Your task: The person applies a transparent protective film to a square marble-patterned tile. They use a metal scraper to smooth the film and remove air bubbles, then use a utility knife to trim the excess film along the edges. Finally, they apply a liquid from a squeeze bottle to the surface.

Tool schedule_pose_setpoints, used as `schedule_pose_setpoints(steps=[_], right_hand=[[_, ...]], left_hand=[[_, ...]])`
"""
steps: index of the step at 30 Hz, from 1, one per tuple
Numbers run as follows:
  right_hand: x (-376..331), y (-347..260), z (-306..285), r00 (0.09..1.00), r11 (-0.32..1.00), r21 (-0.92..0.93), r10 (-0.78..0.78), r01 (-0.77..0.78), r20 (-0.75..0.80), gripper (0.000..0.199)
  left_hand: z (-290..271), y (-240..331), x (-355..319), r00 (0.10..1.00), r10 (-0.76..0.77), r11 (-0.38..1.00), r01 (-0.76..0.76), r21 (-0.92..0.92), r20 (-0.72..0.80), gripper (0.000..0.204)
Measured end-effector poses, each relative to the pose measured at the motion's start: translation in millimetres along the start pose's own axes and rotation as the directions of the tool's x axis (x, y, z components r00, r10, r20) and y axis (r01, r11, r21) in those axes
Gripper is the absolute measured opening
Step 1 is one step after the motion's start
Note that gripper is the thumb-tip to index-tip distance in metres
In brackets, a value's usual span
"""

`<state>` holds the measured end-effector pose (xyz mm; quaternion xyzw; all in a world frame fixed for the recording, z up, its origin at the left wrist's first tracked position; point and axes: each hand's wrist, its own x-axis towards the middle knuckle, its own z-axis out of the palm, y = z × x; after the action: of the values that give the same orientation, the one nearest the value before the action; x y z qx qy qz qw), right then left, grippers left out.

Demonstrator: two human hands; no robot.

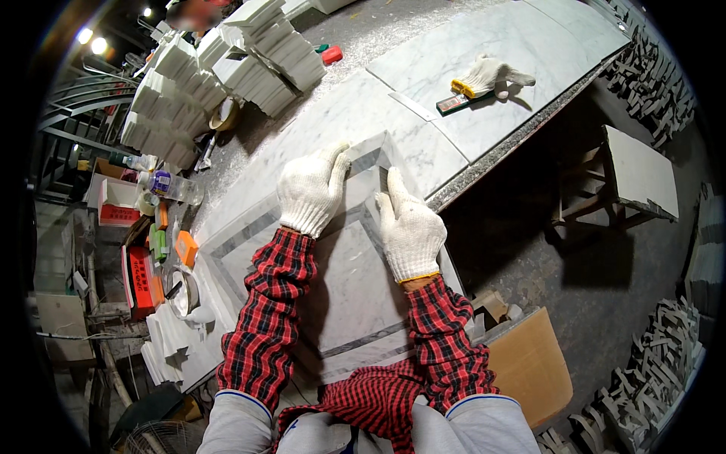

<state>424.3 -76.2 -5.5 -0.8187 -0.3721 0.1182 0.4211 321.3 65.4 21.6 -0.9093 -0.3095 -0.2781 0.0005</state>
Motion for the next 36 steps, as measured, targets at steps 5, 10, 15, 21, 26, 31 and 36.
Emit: schedule_pose_setpoints(steps=[5,10,15,21,26,31,36], right_hand=[[1,9,2,0.996,0.996,-0.037,-0.082,0.081,-0.027,0.042],[2,16,-1,0.998,0.986,0.157,-0.061,0.063,-0.019,0.041],[5,16,-9,0.998,0.984,0.167,-0.062,0.058,0.022,0.04],[6,20,-10,0.996,0.984,0.162,-0.079,0.072,0.04,0.04],[2,16,-8,0.999,0.976,0.215,-0.012,0.021,-0.047,0.041],[2,12,-1,0.993,0.995,-0.047,-0.093,0.09,-0.066,0.044],[3,3,-2,1.0,0.996,-0.082,-0.025,0.026,0.003,0.042]], left_hand=[[-2,1,1,1.0,0.001,1.0,-0.001,0.002,0.0,0.022],[-3,3,2,0.999,-0.013,1.0,0.012,0.011,0.033,0.022],[0,-1,1,1.0,0.0,1.0,0.0,-0.012,0.005,0.022],[-2,1,1,0.999,-0.02,1.0,0.02,0.004,0.027,0.022],[-3,2,2,1.0,-0.011,1.0,0.011,0.017,0.017,0.023],[-2,4,1,0.999,-0.038,0.999,0.038,-0.002,0.037,0.023],[0,2,0,1.0,-0.007,1.0,0.007,0.008,-0.005,0.023]])
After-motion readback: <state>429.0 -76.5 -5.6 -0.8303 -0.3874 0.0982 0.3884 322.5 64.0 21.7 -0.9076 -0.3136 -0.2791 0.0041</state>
